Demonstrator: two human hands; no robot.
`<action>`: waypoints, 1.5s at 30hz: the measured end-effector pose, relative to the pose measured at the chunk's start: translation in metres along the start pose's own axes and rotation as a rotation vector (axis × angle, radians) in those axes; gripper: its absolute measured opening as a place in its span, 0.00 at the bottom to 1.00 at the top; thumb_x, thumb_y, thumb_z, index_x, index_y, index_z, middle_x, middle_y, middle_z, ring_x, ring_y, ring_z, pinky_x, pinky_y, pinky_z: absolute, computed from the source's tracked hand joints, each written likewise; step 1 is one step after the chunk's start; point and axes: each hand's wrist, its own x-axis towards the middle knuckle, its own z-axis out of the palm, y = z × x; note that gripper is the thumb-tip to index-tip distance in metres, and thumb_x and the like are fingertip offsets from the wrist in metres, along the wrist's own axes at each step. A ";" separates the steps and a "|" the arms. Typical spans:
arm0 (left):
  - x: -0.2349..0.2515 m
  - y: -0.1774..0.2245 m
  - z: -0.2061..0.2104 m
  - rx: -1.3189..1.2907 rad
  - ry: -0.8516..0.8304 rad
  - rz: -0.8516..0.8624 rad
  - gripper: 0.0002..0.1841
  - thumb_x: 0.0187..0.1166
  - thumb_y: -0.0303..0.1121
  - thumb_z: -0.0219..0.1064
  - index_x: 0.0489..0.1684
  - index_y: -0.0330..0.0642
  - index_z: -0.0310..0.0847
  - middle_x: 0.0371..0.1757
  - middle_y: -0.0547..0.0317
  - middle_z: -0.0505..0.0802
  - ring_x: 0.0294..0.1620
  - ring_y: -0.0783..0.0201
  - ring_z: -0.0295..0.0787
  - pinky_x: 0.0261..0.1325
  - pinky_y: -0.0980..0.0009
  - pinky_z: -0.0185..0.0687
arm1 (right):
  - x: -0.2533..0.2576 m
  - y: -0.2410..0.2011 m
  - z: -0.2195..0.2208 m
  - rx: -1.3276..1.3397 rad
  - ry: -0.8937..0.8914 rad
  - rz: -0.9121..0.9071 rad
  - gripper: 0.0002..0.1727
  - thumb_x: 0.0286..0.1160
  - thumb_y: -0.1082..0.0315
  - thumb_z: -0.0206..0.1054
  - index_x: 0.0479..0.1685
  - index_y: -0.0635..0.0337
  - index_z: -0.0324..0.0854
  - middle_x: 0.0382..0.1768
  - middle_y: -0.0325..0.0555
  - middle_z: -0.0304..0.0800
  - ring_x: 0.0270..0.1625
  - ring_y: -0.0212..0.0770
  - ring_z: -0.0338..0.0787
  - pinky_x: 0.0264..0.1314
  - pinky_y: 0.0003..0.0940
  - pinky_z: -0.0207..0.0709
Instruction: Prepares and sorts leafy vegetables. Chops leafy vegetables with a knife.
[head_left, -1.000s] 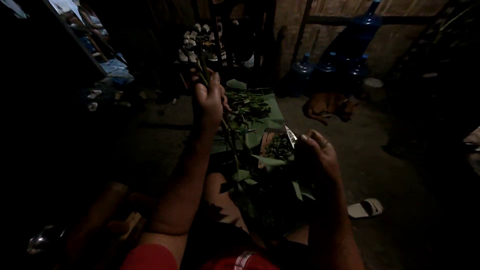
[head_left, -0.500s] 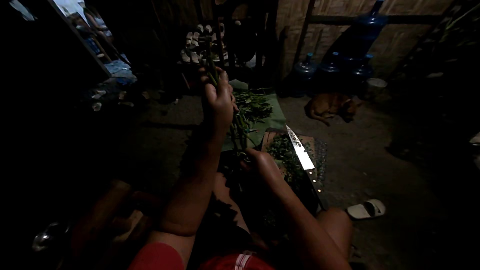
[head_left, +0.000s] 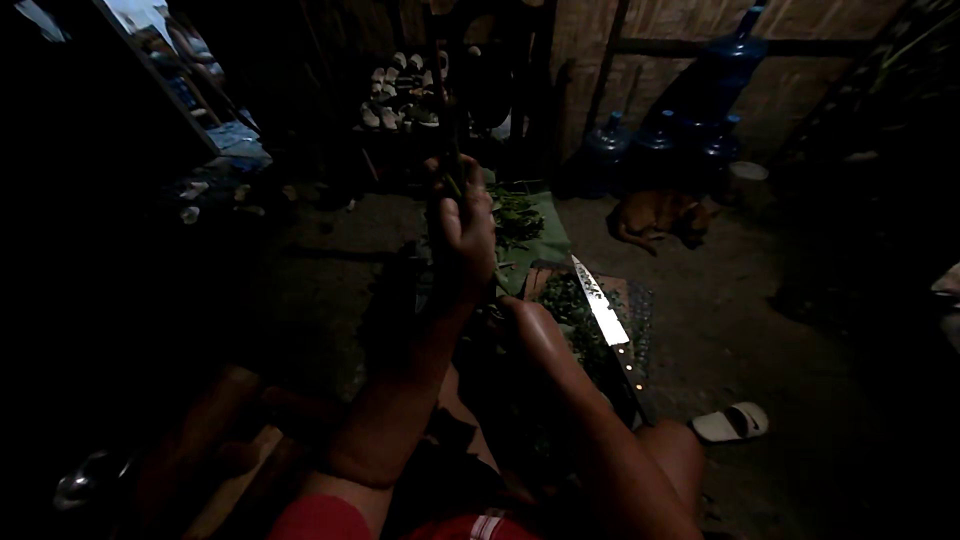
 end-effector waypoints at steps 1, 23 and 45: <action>-0.006 0.000 0.003 0.003 -0.020 0.014 0.09 0.94 0.36 0.46 0.58 0.44 0.66 0.23 0.70 0.72 0.16 0.73 0.67 0.18 0.76 0.69 | 0.002 0.001 -0.001 0.031 -0.014 0.000 0.17 0.85 0.57 0.64 0.56 0.62 0.86 0.40 0.55 0.91 0.45 0.53 0.91 0.53 0.55 0.82; 0.042 -0.039 -0.024 -0.152 0.250 -0.341 0.10 0.98 0.42 0.41 0.50 0.48 0.62 0.17 0.71 0.66 0.09 0.76 0.58 0.11 0.81 0.61 | -0.031 0.022 0.032 0.310 0.454 -0.610 0.14 0.86 0.66 0.57 0.41 0.67 0.84 0.30 0.47 0.88 0.32 0.32 0.86 0.40 0.26 0.82; 0.080 -0.028 -0.073 -0.328 0.045 -0.393 0.17 0.98 0.42 0.32 0.51 0.49 0.68 0.15 0.71 0.70 0.09 0.75 0.65 0.15 0.81 0.70 | -0.047 0.051 -0.022 0.914 0.213 -0.217 0.07 0.83 0.59 0.62 0.45 0.50 0.79 0.22 0.29 0.79 0.22 0.24 0.78 0.26 0.22 0.77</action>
